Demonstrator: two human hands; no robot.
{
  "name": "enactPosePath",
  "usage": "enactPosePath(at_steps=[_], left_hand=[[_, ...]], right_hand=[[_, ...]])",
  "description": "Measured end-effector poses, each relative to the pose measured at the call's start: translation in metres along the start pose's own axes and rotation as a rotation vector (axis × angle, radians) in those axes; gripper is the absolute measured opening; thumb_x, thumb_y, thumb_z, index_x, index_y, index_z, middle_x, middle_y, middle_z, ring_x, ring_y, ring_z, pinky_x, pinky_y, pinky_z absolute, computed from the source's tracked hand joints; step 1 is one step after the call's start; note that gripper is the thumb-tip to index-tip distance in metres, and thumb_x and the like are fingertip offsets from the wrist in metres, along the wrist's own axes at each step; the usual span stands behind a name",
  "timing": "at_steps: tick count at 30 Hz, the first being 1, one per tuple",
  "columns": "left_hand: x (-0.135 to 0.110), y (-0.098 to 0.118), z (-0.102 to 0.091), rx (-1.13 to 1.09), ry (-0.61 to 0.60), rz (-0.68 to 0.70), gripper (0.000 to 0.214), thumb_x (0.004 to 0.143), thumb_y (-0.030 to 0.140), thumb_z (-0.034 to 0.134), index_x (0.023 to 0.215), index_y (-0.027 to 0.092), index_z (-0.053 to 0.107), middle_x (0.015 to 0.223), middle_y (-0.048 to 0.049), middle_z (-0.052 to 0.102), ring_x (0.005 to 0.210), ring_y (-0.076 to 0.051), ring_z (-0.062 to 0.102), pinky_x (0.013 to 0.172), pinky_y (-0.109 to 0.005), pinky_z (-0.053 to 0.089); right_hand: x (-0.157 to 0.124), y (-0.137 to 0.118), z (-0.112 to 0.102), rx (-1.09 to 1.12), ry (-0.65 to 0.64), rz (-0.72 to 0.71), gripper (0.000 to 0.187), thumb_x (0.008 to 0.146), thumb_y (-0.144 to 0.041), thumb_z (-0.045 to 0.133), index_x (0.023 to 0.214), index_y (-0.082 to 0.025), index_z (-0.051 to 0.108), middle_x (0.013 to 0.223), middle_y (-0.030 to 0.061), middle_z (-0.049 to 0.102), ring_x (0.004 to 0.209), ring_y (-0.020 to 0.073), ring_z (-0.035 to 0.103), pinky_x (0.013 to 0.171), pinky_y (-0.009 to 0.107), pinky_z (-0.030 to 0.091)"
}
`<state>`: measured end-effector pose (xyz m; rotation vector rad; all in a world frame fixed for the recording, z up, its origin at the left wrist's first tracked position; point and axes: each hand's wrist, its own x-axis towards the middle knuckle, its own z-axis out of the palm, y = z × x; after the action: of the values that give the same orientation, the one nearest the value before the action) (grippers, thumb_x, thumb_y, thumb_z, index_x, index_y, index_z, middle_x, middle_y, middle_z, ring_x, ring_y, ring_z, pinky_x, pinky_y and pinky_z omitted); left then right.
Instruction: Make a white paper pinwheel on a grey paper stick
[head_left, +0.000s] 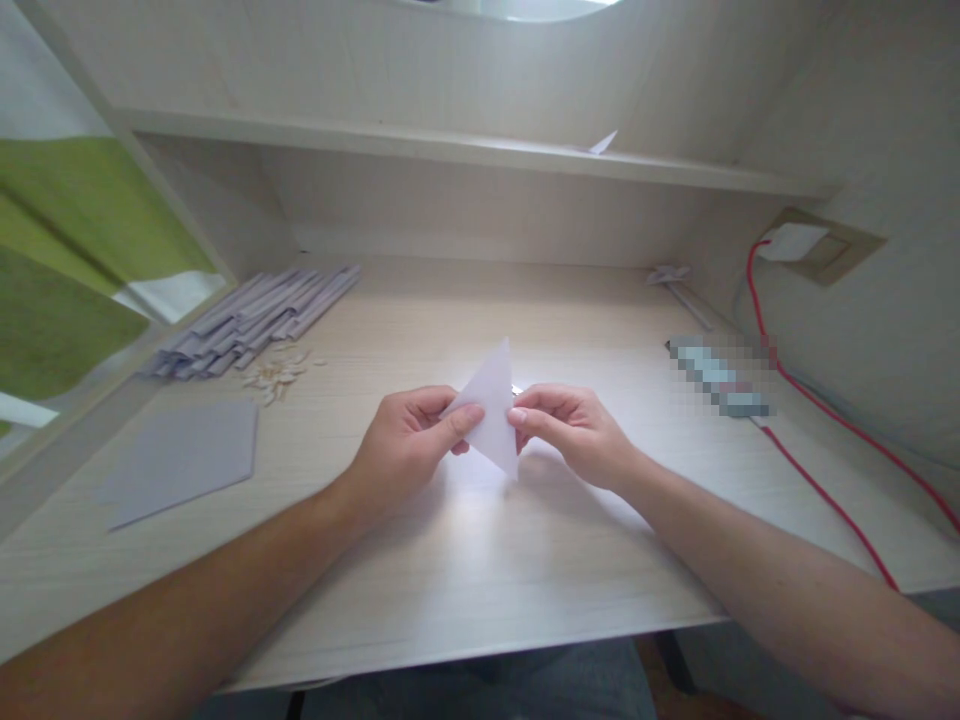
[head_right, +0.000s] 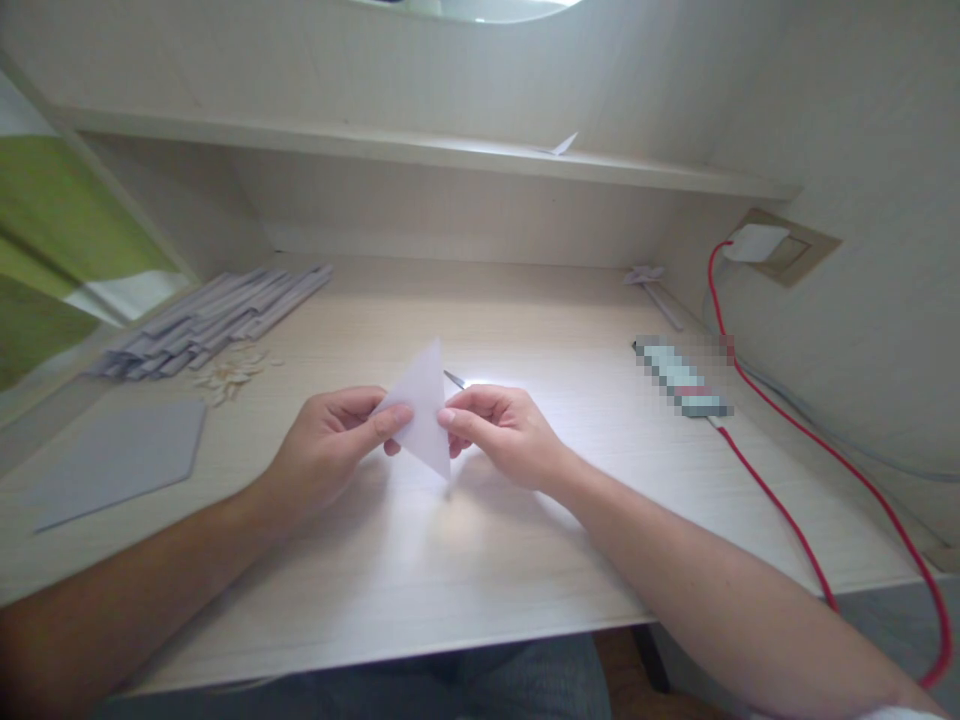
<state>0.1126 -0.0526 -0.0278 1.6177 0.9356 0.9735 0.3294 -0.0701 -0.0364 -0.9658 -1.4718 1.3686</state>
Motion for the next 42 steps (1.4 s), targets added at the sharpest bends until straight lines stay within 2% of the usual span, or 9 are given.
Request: enactPosePath(at_steps=[5, 11, 17, 21, 25, 29, 38, 42], left_hand=[[-0.001, -0.003, 0.001, -0.019, -0.069, -0.020, 0.032, 0.090, 0.037, 0.068, 0.067, 0.016, 0.067, 0.064, 0.0018, 0.060, 0.063, -0.012, 0.052, 0.059, -0.024, 0.037], [0.000, -0.003, 0.002, -0.047, -0.160, -0.025, 0.030, 0.091, 0.034, 0.067, 0.068, 0.015, 0.070, 0.061, 0.0026, 0.056, 0.061, -0.011, 0.049, 0.058, -0.024, 0.035], [-0.001, -0.008, 0.001, -0.056, -0.241, -0.084, 0.028, 0.092, 0.037, 0.067, 0.081, 0.013, 0.075, 0.068, 0.0005, 0.061, 0.064, -0.011, 0.051, 0.061, -0.024, 0.038], [0.000, -0.007, 0.002, -0.113, -0.287, -0.110, 0.026, 0.091, 0.035, 0.068, 0.077, 0.013, 0.073, 0.066, 0.0016, 0.058, 0.062, -0.009, 0.049, 0.059, -0.023, 0.036], [0.000, -0.007, 0.002, -0.137, -0.301, -0.121, 0.027, 0.090, 0.035, 0.069, 0.076, 0.013, 0.072, 0.066, 0.0020, 0.056, 0.061, -0.009, 0.048, 0.058, -0.022, 0.034], [0.002, -0.011, 0.001, -0.118, -0.309, -0.133, 0.030, 0.090, 0.038, 0.068, 0.074, 0.012, 0.070, 0.065, 0.0022, 0.054, 0.060, -0.009, 0.046, 0.057, -0.022, 0.033], [0.003, -0.008, -0.001, -0.111, -0.321, -0.111, 0.031, 0.088, 0.037, 0.070, 0.069, 0.012, 0.066, 0.062, 0.0028, 0.050, 0.058, -0.009, 0.044, 0.056, -0.022, 0.031], [0.004, -0.008, -0.001, -0.127, -0.301, -0.112, 0.031, 0.086, 0.037, 0.071, 0.067, 0.013, 0.066, 0.062, 0.0028, 0.050, 0.058, -0.009, 0.045, 0.055, -0.022, 0.031]], right_hand=[[0.000, 0.000, -0.002, -0.028, 0.038, -0.059, 0.024, 0.083, -0.040, 0.080, 0.073, -0.018, 0.078, 0.069, 0.0035, 0.072, 0.065, 0.0165, 0.066, 0.064, 0.030, 0.054], [0.001, -0.004, -0.004, 0.048, 0.066, -0.030, 0.017, 0.081, -0.035, 0.081, 0.084, -0.018, 0.079, 0.075, 0.0033, 0.075, 0.066, 0.0161, 0.069, 0.064, 0.029, 0.056], [0.001, -0.004, -0.003, 0.030, 0.124, -0.086, 0.011, 0.079, -0.024, 0.078, 0.070, -0.017, 0.077, 0.064, 0.0011, 0.071, 0.060, 0.0132, 0.065, 0.059, 0.026, 0.053], [0.002, -0.006, -0.002, 0.023, 0.155, -0.108, 0.017, 0.082, -0.026, 0.077, 0.067, -0.018, 0.075, 0.061, 0.0003, 0.069, 0.057, 0.0122, 0.062, 0.057, 0.025, 0.050], [0.003, -0.006, -0.004, -0.018, 0.176, -0.084, 0.021, 0.082, -0.030, 0.078, 0.065, -0.017, 0.074, 0.061, 0.0017, 0.070, 0.058, 0.0126, 0.061, 0.057, 0.026, 0.047], [0.004, -0.004, -0.007, -0.018, 0.144, -0.038, 0.024, 0.086, -0.036, 0.074, 0.072, -0.017, 0.076, 0.063, 0.0029, 0.071, 0.060, 0.0142, 0.065, 0.060, 0.027, 0.048], [0.004, 0.001, -0.010, 0.042, 0.161, -0.019, 0.024, 0.086, -0.032, 0.070, 0.069, -0.016, 0.075, 0.060, 0.0025, 0.071, 0.057, 0.0150, 0.066, 0.060, 0.028, 0.045], [0.003, -0.001, -0.008, 0.060, 0.173, -0.033, 0.024, 0.084, -0.032, 0.072, 0.067, -0.015, 0.075, 0.061, 0.0035, 0.071, 0.056, 0.0157, 0.066, 0.060, 0.028, 0.048]])
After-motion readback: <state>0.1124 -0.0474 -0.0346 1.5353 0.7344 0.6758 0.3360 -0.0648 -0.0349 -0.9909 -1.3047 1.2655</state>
